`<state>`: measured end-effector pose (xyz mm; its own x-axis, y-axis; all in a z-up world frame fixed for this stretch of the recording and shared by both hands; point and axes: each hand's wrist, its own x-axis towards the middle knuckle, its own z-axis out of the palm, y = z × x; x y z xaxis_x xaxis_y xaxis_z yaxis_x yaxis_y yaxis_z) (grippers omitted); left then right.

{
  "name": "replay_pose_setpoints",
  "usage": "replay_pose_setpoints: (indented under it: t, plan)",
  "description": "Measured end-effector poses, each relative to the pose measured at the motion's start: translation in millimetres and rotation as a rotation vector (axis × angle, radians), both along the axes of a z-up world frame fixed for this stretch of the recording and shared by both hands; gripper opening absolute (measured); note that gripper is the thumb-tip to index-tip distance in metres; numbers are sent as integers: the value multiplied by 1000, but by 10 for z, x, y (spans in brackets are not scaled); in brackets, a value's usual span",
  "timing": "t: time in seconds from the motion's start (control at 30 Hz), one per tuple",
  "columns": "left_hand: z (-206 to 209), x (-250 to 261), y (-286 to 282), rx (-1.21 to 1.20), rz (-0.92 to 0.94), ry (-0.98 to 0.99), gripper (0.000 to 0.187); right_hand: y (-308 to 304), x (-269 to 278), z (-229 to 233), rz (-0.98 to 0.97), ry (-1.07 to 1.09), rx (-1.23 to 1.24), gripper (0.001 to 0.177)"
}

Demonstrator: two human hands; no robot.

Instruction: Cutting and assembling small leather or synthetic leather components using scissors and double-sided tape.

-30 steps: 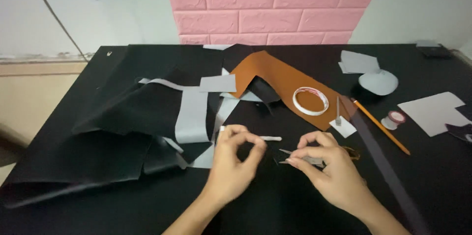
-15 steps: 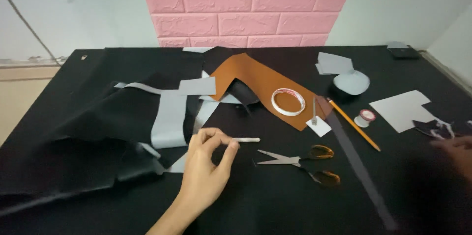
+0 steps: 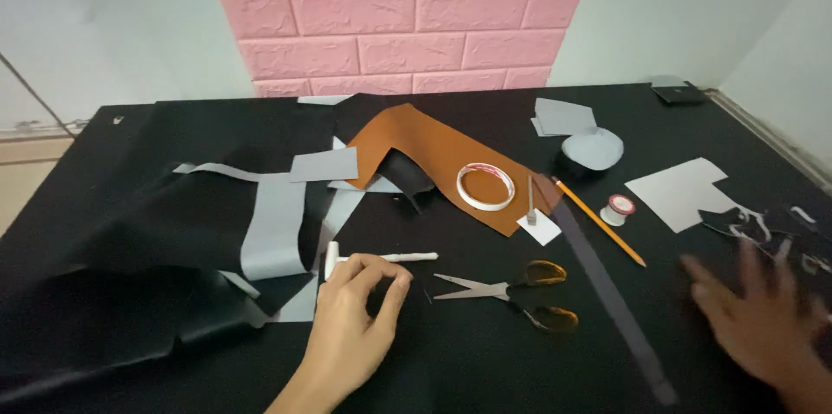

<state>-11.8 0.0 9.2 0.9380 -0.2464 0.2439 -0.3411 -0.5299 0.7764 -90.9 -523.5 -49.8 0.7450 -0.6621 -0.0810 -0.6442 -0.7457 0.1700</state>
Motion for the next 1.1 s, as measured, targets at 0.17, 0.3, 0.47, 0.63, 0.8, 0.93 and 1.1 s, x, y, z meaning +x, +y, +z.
replay_pose_setpoints:
  t: [0.17, 0.3, 0.47, 0.63, 0.8, 0.93, 1.1]
  plan:
    - [20, 35, 13, 55, 3, 38, 26, -1045, -108, -571, 330, 89, -620, 72]
    - [58, 16, 4, 115, 13, 59, 24, -190, -60, -77, 280, -56, -130, 57]
    - [9, 34, 62, 116, 12, -17, 22, -618, 123, -349, 161, -258, -185, 56]
    - [-47, 87, 103, 151, 97, -232, 14, -53, 396, -9, 436, -597, -428, 22]
    - [-45, 144, 183, 168, 237, -440, 28, 1279, 727, 719, 748, -991, 7, 29]
    - [-24, 144, 174, 134, 256, -528, 18, 1066, 1013, 603, 626, -832, -125, 20]
    - [-24, 115, 145, 185, 147, -433, 23, 1012, 1144, 688, 147, -281, 259, 42]
